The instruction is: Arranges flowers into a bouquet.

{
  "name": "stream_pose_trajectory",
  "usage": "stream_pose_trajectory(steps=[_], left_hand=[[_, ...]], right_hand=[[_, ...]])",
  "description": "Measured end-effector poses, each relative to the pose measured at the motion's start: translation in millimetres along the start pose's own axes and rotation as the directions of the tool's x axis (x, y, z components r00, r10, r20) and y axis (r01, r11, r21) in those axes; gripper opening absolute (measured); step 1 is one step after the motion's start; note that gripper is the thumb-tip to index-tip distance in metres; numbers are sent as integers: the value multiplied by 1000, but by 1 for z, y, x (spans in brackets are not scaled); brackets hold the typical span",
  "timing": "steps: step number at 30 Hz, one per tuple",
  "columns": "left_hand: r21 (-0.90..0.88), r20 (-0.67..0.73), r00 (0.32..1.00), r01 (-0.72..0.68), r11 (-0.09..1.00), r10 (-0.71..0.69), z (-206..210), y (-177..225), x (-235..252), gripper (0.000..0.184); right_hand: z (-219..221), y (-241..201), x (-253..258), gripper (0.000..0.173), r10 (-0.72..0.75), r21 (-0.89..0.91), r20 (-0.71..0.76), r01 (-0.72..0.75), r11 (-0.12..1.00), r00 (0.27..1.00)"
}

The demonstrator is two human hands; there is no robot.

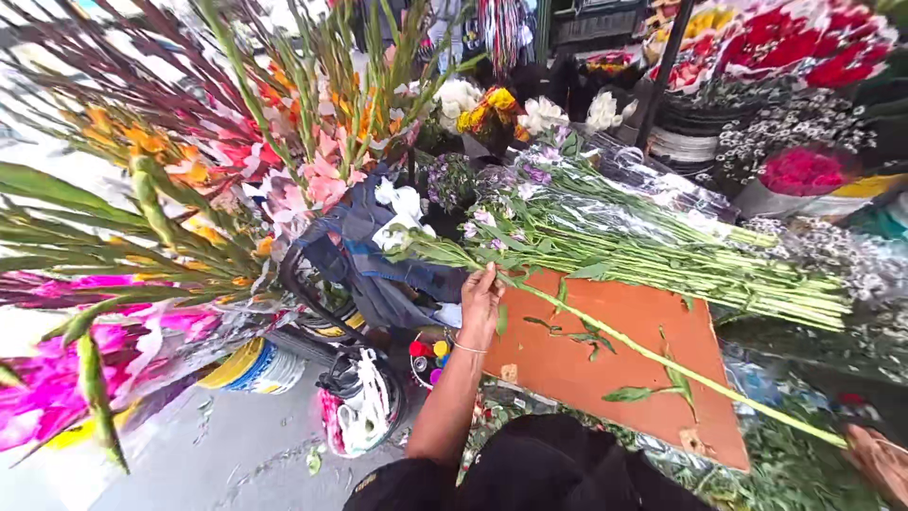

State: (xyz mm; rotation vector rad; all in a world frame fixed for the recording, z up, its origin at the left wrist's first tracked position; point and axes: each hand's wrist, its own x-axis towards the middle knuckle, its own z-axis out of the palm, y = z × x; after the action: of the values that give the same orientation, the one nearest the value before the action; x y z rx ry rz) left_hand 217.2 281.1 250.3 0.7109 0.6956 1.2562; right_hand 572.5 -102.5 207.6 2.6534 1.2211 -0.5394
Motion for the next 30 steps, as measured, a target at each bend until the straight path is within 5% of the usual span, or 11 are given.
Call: stream_pose_trajectory(steps=[1,3,4,6,8,11,14,17,20,24,30], left_hand=[[6,10,1000,9,1000,-9,3,-6,-3,22],[6,-3,1000,-19,1000,19,7,-12,-1,22],[5,-14,999,-40,999,40,8,-12,2,21],[4,-10,998,-60,998,61,12,-13,6,22],[-8,8,999,-47,999,47,19,-20,5,22],[-52,35,999,23,998,-21,30,-39,-4,23],[-152,82,992,104,983,-92,33,-49,-7,30],[-188,59,985,171,967,-163,18,-47,-3,38],[-4,48,968,246,969,-246,-3,-49,-4,38],[308,147,935,268,913,-324,-7,-63,-25,38],[703,439,845,-111,702,-305,6,-99,-85,43]], right_hand=[[-1,8,1,48,59,43,80,-63,997,995],[11,45,13,81,180,84,145,-193,977,973],[25,78,21,91,130,132,27,-133,982,991],[14,98,37,73,-34,195,-237,82,977,971],[-21,47,45,54,-223,219,-386,324,920,895],[-50,-78,40,62,-470,389,-411,616,685,781],[-31,-154,48,53,-619,422,-337,702,574,709],[-4,-172,61,35,-586,472,-405,710,523,701],[3,-178,56,31,-538,387,-520,744,545,664],[6,-190,50,33,-549,339,-492,729,594,676],[5,-206,51,39,-554,371,-578,798,475,599]])
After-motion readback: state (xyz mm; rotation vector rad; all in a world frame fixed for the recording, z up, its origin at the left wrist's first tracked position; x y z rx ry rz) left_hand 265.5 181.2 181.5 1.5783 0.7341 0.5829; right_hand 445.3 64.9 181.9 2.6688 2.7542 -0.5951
